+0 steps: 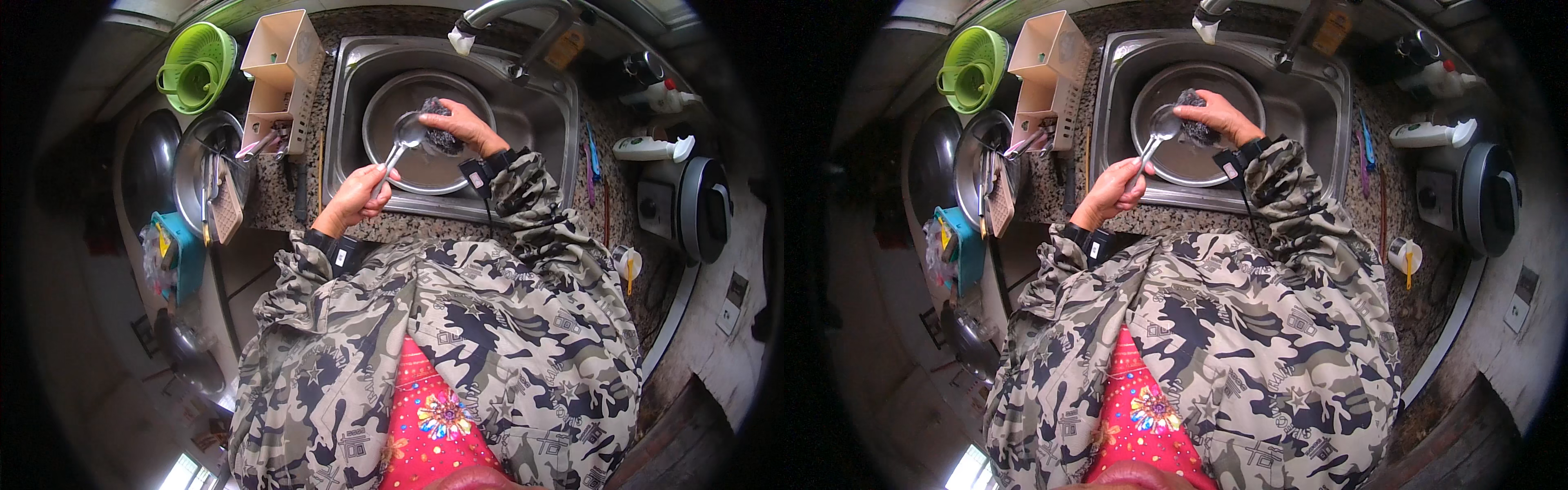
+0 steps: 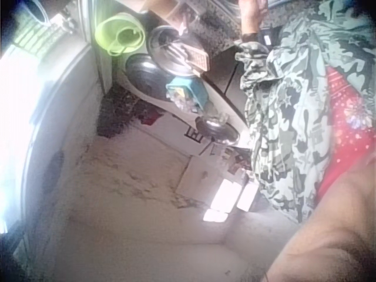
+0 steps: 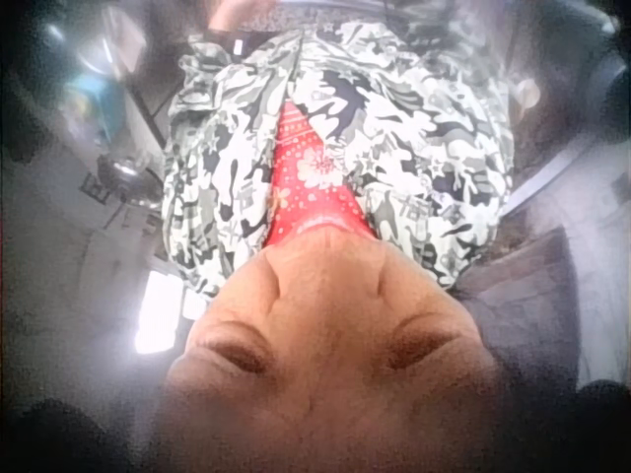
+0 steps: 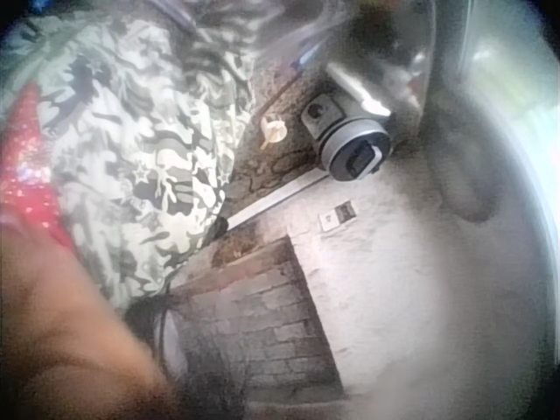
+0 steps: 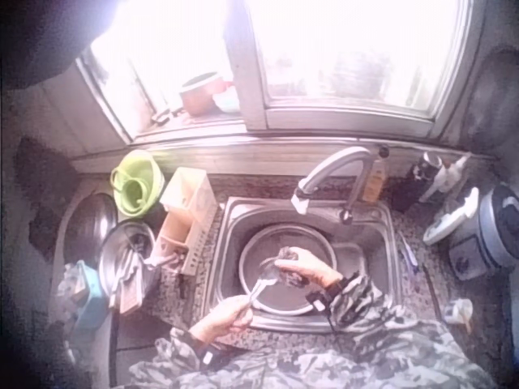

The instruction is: The person scrubs a knife, spoon, fork, and another spoon with a steel wool pad in a kitchen sink, then rinses each item under running water and places them into a dish rack.

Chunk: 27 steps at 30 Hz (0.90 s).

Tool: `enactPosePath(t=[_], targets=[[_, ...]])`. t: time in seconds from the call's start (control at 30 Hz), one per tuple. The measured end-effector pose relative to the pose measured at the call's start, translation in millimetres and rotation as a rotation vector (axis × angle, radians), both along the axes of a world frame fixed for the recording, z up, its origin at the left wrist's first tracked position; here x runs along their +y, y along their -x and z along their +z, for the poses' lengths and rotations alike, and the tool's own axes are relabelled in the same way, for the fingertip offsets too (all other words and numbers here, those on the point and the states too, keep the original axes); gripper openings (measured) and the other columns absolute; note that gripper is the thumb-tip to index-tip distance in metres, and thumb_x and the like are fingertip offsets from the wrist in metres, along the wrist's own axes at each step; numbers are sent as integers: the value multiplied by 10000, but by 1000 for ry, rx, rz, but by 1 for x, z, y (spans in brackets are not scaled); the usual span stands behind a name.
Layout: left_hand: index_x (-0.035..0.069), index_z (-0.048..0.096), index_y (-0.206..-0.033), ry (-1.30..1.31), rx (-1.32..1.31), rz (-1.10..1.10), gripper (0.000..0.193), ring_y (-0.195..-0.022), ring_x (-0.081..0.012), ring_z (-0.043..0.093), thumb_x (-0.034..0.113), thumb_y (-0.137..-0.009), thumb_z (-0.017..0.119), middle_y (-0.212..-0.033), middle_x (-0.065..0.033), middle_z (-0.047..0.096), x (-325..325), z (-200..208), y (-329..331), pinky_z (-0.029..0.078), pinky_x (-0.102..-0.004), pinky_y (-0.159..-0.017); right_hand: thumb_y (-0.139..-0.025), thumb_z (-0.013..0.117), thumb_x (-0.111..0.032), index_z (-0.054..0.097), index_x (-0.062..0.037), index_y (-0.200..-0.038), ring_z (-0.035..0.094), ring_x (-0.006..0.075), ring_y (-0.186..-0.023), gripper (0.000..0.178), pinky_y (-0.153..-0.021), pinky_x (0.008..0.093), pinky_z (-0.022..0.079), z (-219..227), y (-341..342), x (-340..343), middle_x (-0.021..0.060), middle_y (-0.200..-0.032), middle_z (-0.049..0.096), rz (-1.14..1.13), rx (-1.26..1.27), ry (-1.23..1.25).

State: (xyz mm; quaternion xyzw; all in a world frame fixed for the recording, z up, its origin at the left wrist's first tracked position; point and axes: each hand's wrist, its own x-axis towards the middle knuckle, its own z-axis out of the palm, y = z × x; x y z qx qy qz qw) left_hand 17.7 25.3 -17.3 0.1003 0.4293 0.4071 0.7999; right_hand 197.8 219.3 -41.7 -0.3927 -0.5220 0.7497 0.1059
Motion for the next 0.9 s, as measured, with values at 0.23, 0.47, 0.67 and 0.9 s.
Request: enactPosePath(t=[0.23,0.47,0.67,0.9], targets=[[96,466,-1247,16,190,174,322,-340,-38,264,254,-974,398,-599,-47,509,6,1,-3,218,-178,-303,-840,673,-255,492,-12,-1136,573,124,-860,424,-759,276,481,-4,25,-33,64,-955,607,-477,2,-400],[149,460,-1273,36,177,239,326,-328,-41,250,193,-950,453,-529,4,433,9,3,-8,201,-187,-294,-695,714,-158,595,-122,-1015,597,317,-863,343,-729,396,490,9,37,-56,101,-946,577,-225,-158,-1063],[167,515,-1165,14,96,285,218,-325,-40,222,207,-958,458,-478,61,270,15,-3,-7,176,-195,-293,-689,686,-99,603,-69,-992,592,331,-884,315,-740,389,495,3,41,-70,130,-993,583,-63,-122,-1151],[183,492,-1155,109,95,212,200,-328,-43,208,221,-962,453,-479,64,279,17,-5,-6,171,-203,-299,-713,667,-85,617,-53,-946,601,315,-872,240,-745,380,489,-7,40,-65,123,-946,607,-107,-182,-1082]])
